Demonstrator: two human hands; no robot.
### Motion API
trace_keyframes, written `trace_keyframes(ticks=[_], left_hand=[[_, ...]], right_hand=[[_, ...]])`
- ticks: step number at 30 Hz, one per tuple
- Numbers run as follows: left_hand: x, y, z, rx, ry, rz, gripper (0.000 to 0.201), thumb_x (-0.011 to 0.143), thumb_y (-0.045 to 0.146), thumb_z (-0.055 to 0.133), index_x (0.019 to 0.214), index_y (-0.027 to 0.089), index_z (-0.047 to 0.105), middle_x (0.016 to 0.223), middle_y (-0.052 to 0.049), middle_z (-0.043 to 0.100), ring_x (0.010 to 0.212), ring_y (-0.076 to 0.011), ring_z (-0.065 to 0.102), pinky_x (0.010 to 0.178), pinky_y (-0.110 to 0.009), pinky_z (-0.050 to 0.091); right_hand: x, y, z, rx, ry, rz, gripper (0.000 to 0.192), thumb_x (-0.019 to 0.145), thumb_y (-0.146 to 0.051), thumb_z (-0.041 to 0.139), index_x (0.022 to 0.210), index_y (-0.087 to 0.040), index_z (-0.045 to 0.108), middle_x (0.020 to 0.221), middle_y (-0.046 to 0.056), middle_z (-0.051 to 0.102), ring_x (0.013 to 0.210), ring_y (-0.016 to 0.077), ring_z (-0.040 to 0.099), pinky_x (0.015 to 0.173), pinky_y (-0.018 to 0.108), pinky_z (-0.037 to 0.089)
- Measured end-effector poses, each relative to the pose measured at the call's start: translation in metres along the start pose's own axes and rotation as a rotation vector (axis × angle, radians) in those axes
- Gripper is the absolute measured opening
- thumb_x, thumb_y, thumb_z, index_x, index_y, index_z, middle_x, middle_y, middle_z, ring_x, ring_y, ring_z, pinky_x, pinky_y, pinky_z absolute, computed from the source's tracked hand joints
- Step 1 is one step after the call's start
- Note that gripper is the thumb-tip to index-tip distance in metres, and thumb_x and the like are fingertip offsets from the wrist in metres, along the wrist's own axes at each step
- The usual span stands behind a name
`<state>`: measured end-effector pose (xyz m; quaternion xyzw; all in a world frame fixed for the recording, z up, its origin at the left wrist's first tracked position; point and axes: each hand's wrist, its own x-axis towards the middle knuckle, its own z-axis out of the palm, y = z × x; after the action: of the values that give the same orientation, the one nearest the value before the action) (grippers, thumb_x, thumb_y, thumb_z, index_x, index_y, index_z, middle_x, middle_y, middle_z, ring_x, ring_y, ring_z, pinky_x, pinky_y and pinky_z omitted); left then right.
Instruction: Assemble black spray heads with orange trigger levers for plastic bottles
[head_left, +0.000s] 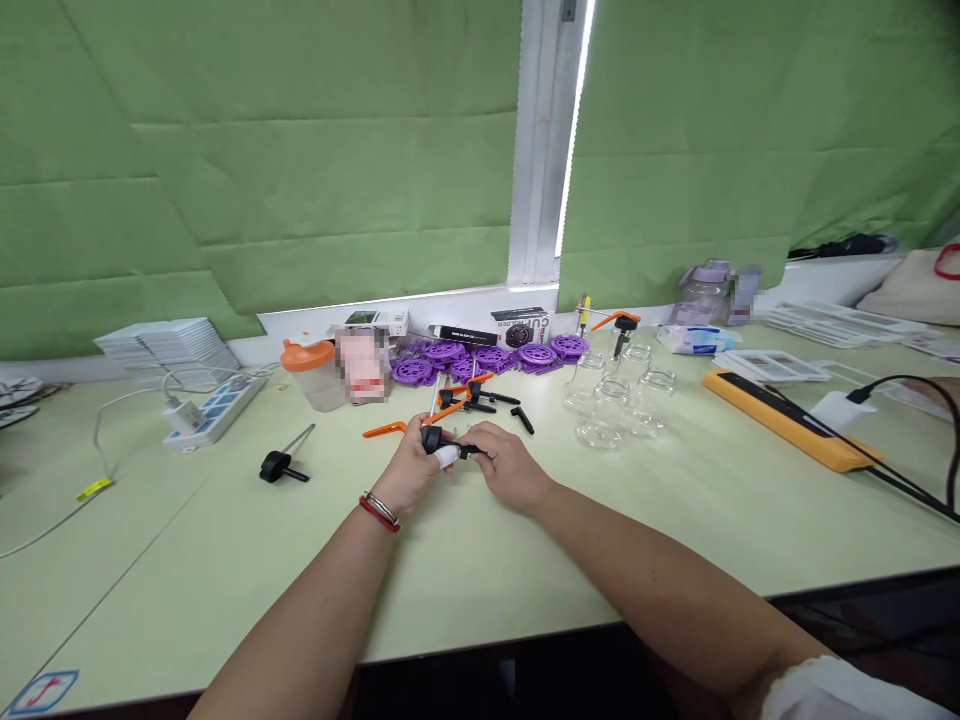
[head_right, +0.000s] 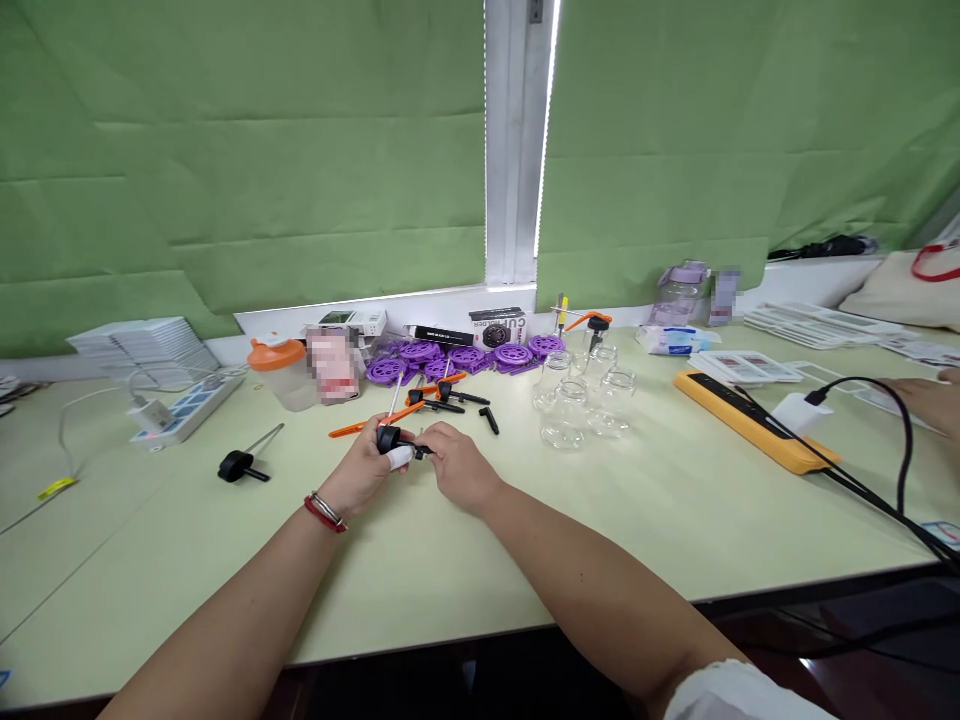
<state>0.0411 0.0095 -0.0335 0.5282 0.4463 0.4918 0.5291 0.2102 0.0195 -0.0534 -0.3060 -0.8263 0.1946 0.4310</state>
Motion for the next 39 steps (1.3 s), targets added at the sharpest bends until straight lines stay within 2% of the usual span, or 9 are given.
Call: trace_keyframes(ticks=[5,9,15,20,24,27,30,35,39], left_hand=[[-0.004,0.008,0.002,-0.081,0.027,-0.035,0.07,0.06,0.013,0.068,0.116,0.025,0.029,0.104,-0.003,0.051,0.063,-0.0073,0.052,0.059,-0.025,0.045],[-0.007,0.01,0.001,-0.192,0.019,0.08,0.059,0.063,0.013,0.062,0.108,0.028,0.027,0.104,-0.001,0.046,0.065,-0.0093,0.055,0.054,-0.026,0.048],[-0.011,0.014,0.001,-0.081,-0.059,0.186,0.036,0.079,0.029,0.056,0.107,0.024,0.034,0.103,-0.003,0.044,0.084,-0.0164,0.059,0.059,-0.031,0.055],[-0.01,0.011,0.001,0.109,-0.093,0.216,0.052,0.079,0.03,0.057,0.125,0.024,0.034,0.1,-0.005,0.051,0.086,-0.0189,0.059,0.068,-0.036,0.054],[-0.004,0.006,0.0,0.306,0.052,0.371,0.06,0.077,0.026,0.06,0.134,0.026,0.039,0.106,-0.008,0.056,0.1,-0.0236,0.056,0.087,-0.042,0.047],[-0.003,0.009,0.001,0.466,0.22,0.559,0.051,0.075,0.025,0.062,0.124,0.026,0.052,0.136,-0.01,0.039,0.128,-0.0276,0.036,0.106,-0.044,0.029],[-0.006,0.016,0.004,0.498,0.259,0.626,0.044,0.075,0.025,0.062,0.119,0.026,0.055,0.145,-0.008,0.028,0.135,-0.0278,0.025,0.109,-0.043,0.022],[-0.012,0.02,0.007,0.402,0.21,0.573,0.045,0.076,0.024,0.06,0.12,0.025,0.054,0.123,-0.008,0.052,0.118,-0.0258,0.046,0.103,-0.04,0.031],[-0.009,0.016,0.003,0.514,0.22,0.564,0.053,0.074,0.024,0.062,0.125,0.023,0.05,0.12,-0.009,0.054,0.113,-0.0267,0.048,0.102,-0.041,0.03]], right_hand=[[-0.001,-0.004,0.004,0.029,-0.024,-0.018,0.041,0.076,0.001,0.043,0.105,-0.02,0.062,0.102,0.007,0.06,0.093,0.0166,0.058,0.085,0.033,0.047],[0.0,-0.009,0.003,0.08,0.038,-0.029,0.035,0.077,-0.001,0.044,0.102,-0.018,0.063,0.103,0.009,0.061,0.097,0.0177,0.058,0.088,0.035,0.046],[0.002,-0.003,-0.003,0.16,0.061,-0.045,0.03,0.079,-0.006,0.047,0.1,-0.02,0.063,0.101,0.008,0.062,0.096,0.0176,0.058,0.087,0.036,0.047],[0.003,0.006,0.001,0.411,0.116,0.131,0.025,0.075,-0.009,0.053,0.095,-0.019,0.064,0.098,0.006,0.062,0.088,0.016,0.059,0.079,0.033,0.048],[0.005,0.0,0.002,0.744,0.084,0.356,0.023,0.07,-0.016,0.06,0.092,-0.018,0.064,0.075,0.001,0.063,0.057,0.0098,0.051,0.055,0.026,0.043],[0.005,-0.012,0.0,0.911,0.079,0.421,0.024,0.068,-0.022,0.067,0.091,-0.017,0.065,0.064,-0.001,0.062,0.051,0.0084,0.047,0.054,0.026,0.041],[0.004,-0.02,-0.001,1.028,0.024,0.421,0.024,0.067,-0.027,0.071,0.088,-0.015,0.065,0.065,0.0,0.063,0.05,0.008,0.049,0.055,0.027,0.041],[0.002,-0.02,0.002,1.113,-0.032,0.41,0.023,0.068,-0.028,0.072,0.087,-0.015,0.067,0.071,0.003,0.066,0.055,0.0099,0.054,0.058,0.027,0.044],[0.002,-0.022,0.001,1.128,-0.025,0.446,0.025,0.068,-0.027,0.073,0.089,-0.014,0.069,0.071,0.004,0.068,0.055,0.0106,0.056,0.058,0.028,0.045]])
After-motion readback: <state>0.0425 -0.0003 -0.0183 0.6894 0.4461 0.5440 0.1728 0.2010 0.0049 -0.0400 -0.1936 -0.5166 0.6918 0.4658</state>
